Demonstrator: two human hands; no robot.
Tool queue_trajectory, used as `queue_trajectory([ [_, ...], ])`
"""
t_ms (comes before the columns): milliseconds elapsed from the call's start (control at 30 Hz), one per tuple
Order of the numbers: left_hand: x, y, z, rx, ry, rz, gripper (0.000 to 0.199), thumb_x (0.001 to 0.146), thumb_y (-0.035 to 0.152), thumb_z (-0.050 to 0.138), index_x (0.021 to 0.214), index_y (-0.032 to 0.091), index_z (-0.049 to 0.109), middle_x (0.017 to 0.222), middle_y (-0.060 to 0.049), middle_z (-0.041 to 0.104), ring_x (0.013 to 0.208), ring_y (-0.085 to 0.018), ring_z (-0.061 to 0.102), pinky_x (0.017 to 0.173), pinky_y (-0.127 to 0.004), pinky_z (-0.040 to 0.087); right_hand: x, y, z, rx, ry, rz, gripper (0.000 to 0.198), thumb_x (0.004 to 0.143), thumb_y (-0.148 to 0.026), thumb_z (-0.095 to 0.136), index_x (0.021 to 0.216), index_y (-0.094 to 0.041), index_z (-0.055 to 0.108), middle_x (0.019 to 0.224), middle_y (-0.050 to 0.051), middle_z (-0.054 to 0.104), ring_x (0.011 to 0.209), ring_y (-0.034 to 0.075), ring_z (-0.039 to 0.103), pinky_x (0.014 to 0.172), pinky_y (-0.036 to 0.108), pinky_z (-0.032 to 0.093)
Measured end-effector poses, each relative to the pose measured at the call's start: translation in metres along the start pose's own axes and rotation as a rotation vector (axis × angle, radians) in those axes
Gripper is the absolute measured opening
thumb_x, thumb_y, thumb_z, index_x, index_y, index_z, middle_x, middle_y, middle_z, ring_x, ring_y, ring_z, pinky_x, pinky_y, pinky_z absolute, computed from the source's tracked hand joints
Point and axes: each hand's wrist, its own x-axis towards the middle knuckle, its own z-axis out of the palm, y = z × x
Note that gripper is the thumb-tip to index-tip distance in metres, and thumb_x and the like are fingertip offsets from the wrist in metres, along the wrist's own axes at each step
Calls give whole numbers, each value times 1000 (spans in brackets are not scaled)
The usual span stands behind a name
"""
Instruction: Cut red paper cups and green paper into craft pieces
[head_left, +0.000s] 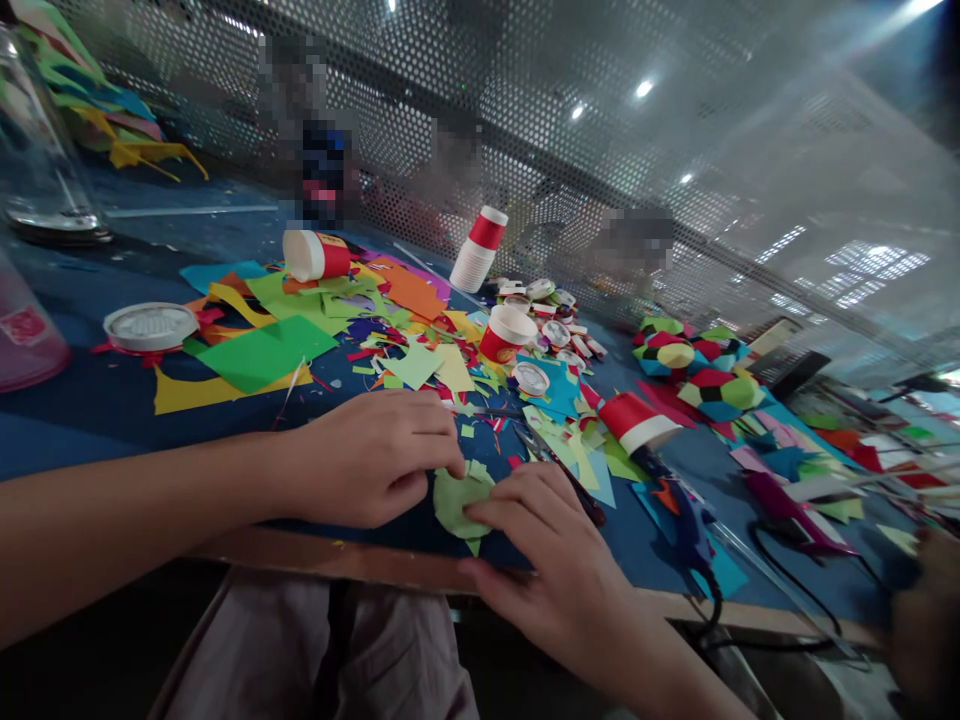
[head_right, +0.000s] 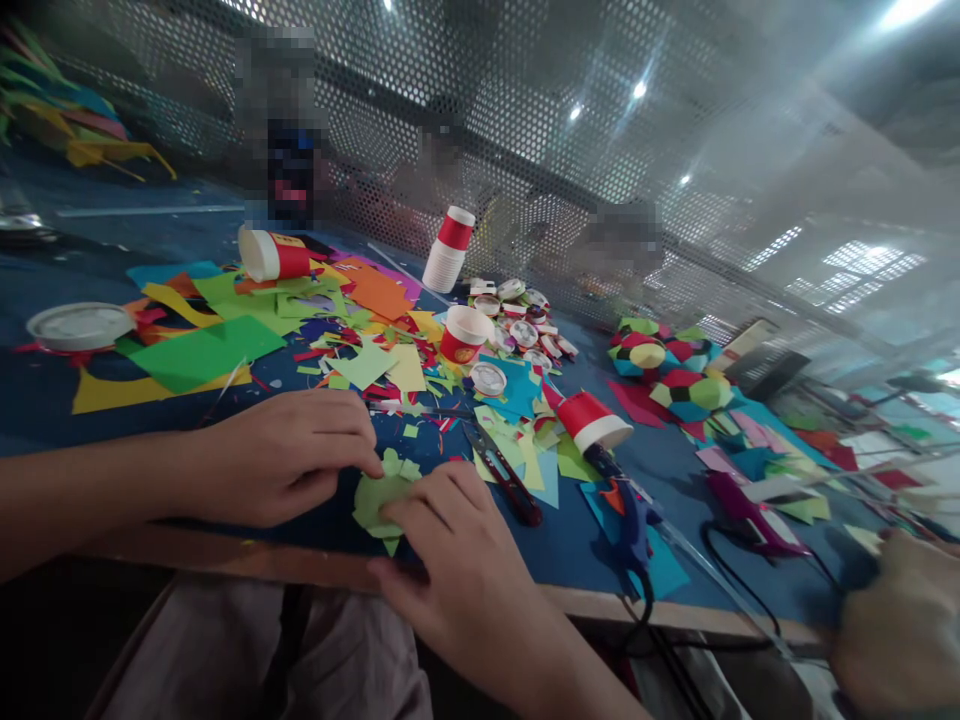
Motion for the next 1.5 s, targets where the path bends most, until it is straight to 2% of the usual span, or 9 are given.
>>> queue_trajectory([
  [100,0,0,0,-10,-14,-20,27,81,6,49,99,17,66,94,-5,68,92,-21,61,88,-35,48,2,0,2,-37,1,55,34,76,-17,76,108,-12,66,100,10,64,95,27,53,85,43,49],
  [300,1,0,0,-57,-44,-41,21,85,21,57,105,16,62,100,-7,68,96,-24,62,91,-40,48,1,0,6,-43,42,11,7,82,-14,70,85,-19,66,90,4,63,90,22,53,85,40,48],
  [400,0,0,-1,-55,-50,-44,21,88,18,52,107,17,62,103,-8,68,100,-24,60,96,-40,46,-3,0,9,17,123,19,16,79,-13,71,73,-19,58,82,2,61,84,20,53,79,35,48],
  [600,0,-1,-2,-76,-78,-45,27,92,14,42,109,15,63,106,-9,67,103,-24,58,98,-42,45,-4,0,17,-21,128,82,38,77,-19,74,113,-16,65,96,8,63,93,26,53,83,44,48],
  [767,1,0,-2,-68,-66,-39,25,89,14,48,108,17,63,103,-8,67,100,-23,60,99,-41,44,-1,1,21,-42,191,76,13,82,-15,68,94,-20,72,90,6,61,90,24,53,80,42,49],
  [967,0,-1,-1,-71,-65,-42,22,88,15,50,104,17,64,102,-8,67,98,-23,60,94,-40,46,-4,0,22,-18,279,37,13,83,-11,67,76,-21,67,81,3,62,85,21,53,77,36,50],
  [1200,1,0,-1,-60,-53,-21,19,84,12,52,96,18,66,97,-8,67,93,-22,61,87,-37,50,-4,0,22,-52,292,23,21,84,-11,65,100,-23,71,86,5,65,86,23,55,75,37,53],
  [1367,0,1,-1,-55,-55,-21,17,85,14,54,96,17,66,98,-8,67,95,-23,61,90,-38,49,-4,0,23,-36,322,-8,12,83,-10,67,78,-21,69,78,3,64,82,20,55,75,35,52],
  [1500,0,1,-1,-59,-53,-17,18,84,12,55,97,18,66,97,-7,67,94,-22,62,92,-37,49,-5,1,22,-61,315,4,12,83,-14,68,92,-21,71,83,4,66,84,22,55,76,38,53],
])
